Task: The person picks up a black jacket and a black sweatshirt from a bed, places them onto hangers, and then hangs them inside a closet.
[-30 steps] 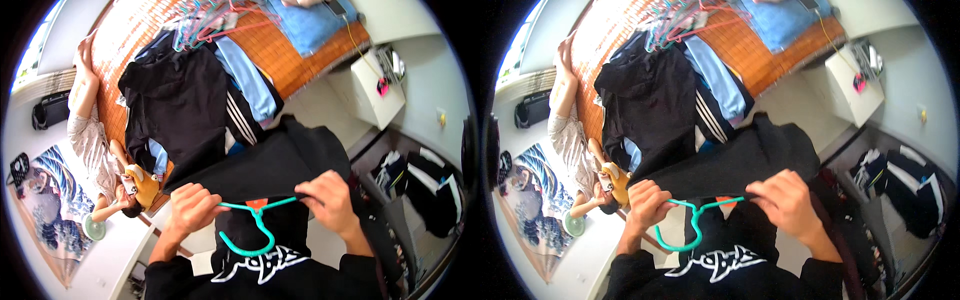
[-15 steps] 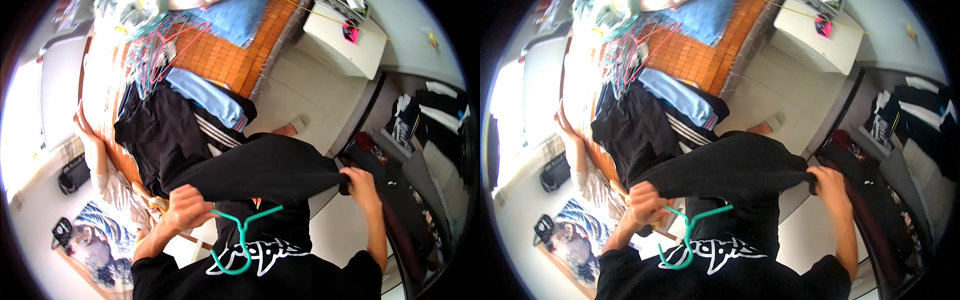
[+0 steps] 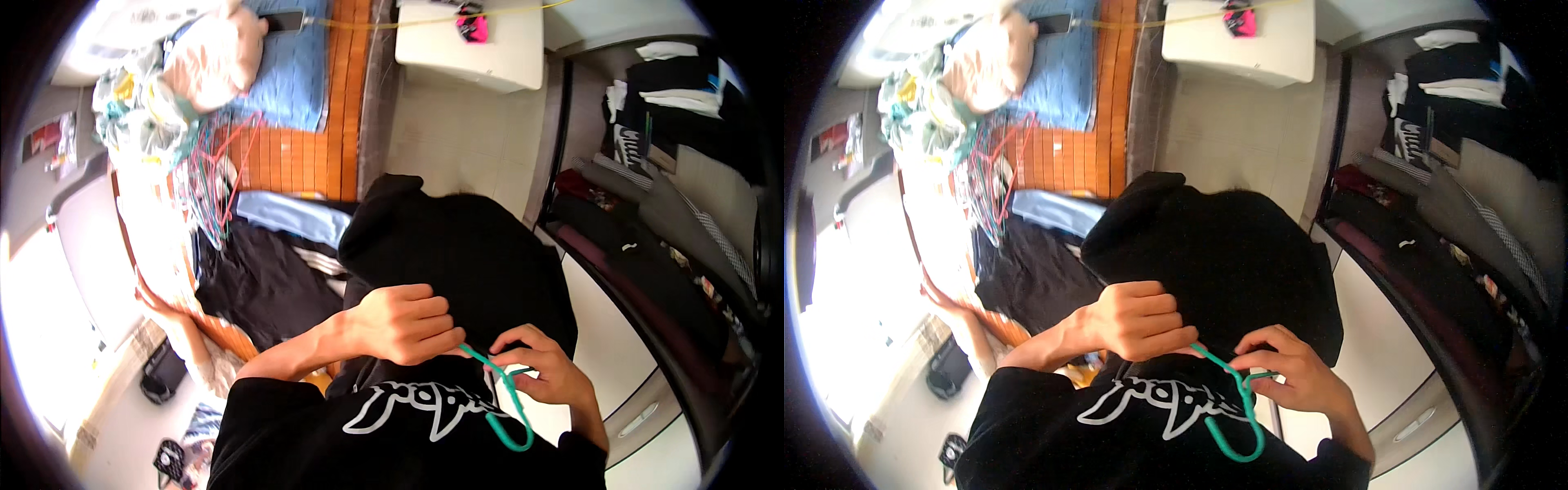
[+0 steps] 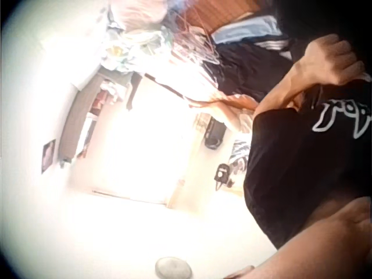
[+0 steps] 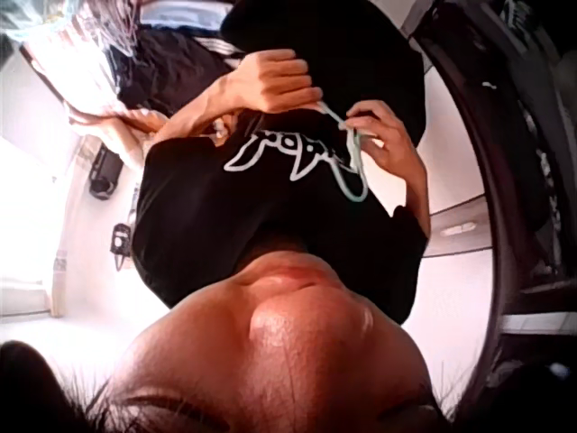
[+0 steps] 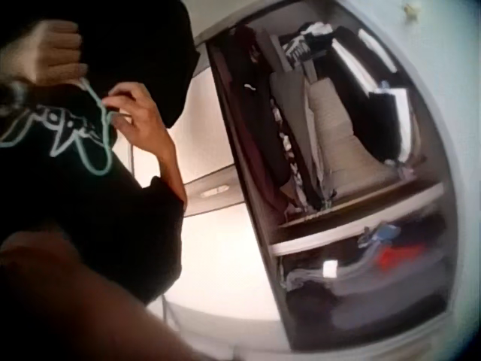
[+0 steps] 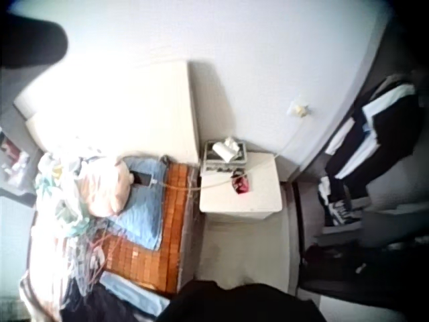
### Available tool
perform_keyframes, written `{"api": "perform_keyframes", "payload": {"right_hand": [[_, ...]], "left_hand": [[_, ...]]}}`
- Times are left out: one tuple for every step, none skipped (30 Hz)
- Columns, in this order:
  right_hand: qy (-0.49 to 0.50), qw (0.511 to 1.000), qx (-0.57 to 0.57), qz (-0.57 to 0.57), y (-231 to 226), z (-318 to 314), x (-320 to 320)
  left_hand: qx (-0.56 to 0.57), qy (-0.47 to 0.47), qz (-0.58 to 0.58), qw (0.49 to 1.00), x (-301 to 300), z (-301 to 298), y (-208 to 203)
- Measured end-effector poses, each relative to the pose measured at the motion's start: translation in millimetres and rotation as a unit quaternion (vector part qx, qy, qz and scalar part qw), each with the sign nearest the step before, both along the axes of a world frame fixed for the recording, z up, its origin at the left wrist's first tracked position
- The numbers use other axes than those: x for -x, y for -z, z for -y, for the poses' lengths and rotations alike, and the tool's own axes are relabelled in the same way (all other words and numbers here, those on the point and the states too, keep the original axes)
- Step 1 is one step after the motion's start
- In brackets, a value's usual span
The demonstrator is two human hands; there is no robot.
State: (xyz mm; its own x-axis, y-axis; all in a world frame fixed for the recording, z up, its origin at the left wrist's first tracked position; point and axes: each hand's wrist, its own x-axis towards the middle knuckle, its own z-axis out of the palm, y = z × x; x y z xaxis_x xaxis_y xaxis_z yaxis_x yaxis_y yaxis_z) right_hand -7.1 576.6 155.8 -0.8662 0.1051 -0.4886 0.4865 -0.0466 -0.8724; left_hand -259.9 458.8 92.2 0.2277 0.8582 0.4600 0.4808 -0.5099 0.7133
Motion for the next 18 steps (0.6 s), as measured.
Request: {"api": "perform_keyframes", "payload": {"right_hand": [[0.045, 0.999, -0.011, -0.022, -5, 1, -3], [0.065, 0.998, 0.001, -0.016, -10, 2, -5], [0.087, 0.996, 0.011, -0.005, -15, 4, -9], [0.105, 0.994, 0.042, -0.006, -17, 7, -13], [0.122, 0.992, 0.026, -0.009, -16, 10, -14], [0.201, 0.974, 0.1, 0.028, -15, 12, -13], [0.276, 0.942, 0.178, 0.064, -14, 14, -14], [0.351, 0.927, 0.124, 0.046, -11, 17, -7], [0.424, 0.894, 0.083, 0.118, -8, 19, -8], [0.528, 0.841, 0.071, 0.1, 1, 19, -9], [0.622, 0.776, 0.064, 0.081, 9, 19, -10], [0.663, 0.745, 0.039, 0.064, 13, 17, -15], [0.67, 0.739, 0.033, 0.057, 11, 14, -19], [0.725, 0.687, 0.022, 0.029, 7, 12, -25], [0.777, 0.63, 0.008, 0.003, 1, 9, -32], [0.766, 0.642, 0.03, -0.027, -1, 3, -45], [0.77, 0.637, 0.028, -0.03, 0, -7, -47], [0.783, 0.616, 0.034, -0.079, 4, -27, -48]], "left_hand": [[-0.011, 0.02, -0.01, 1.0, 5, -15, -4], [-0.025, 0.029, -0.015, 0.999, 11, -28, -10], [-0.04, 0.051, -0.019, 0.998, 14, -42, -15], [-0.054, 0.072, -0.022, 0.996, 16, -55, -22], [-0.012, 0.103, -0.038, 0.994, 20, -61, -29], [-0.013, 0.082, -0.045, 0.995, 22, -75, -33], [-0.011, 0.061, -0.05, 0.997, 20, -86, -37], [0.007, 0.052, -0.077, 0.996, 20, -97, -45], [0.028, 0.043, -0.102, 0.993, 19, -105, -53], [0.051, 0.021, -0.067, 0.996, 13, -113, -58], [0.049, 0.034, -0.068, 0.996, 8, -116, -63], [0.102, 0.035, -0.016, 0.994, 2, -118, -68], [0.147, 0.033, 0.035, 0.988, -3, -122, -71], [0.182, 0.066, 0.08, 0.978, -9, -122, -71], [0.174, 0.077, 0.083, 0.978, -18, -124, -68], [0.219, 0.104, 0.089, 0.966, -27, -124, -62], [0.263, 0.13, 0.095, 0.951, -38, -125, -56], [0.257, 0.11, 0.117, 0.953, -53, -129, -51]]}}
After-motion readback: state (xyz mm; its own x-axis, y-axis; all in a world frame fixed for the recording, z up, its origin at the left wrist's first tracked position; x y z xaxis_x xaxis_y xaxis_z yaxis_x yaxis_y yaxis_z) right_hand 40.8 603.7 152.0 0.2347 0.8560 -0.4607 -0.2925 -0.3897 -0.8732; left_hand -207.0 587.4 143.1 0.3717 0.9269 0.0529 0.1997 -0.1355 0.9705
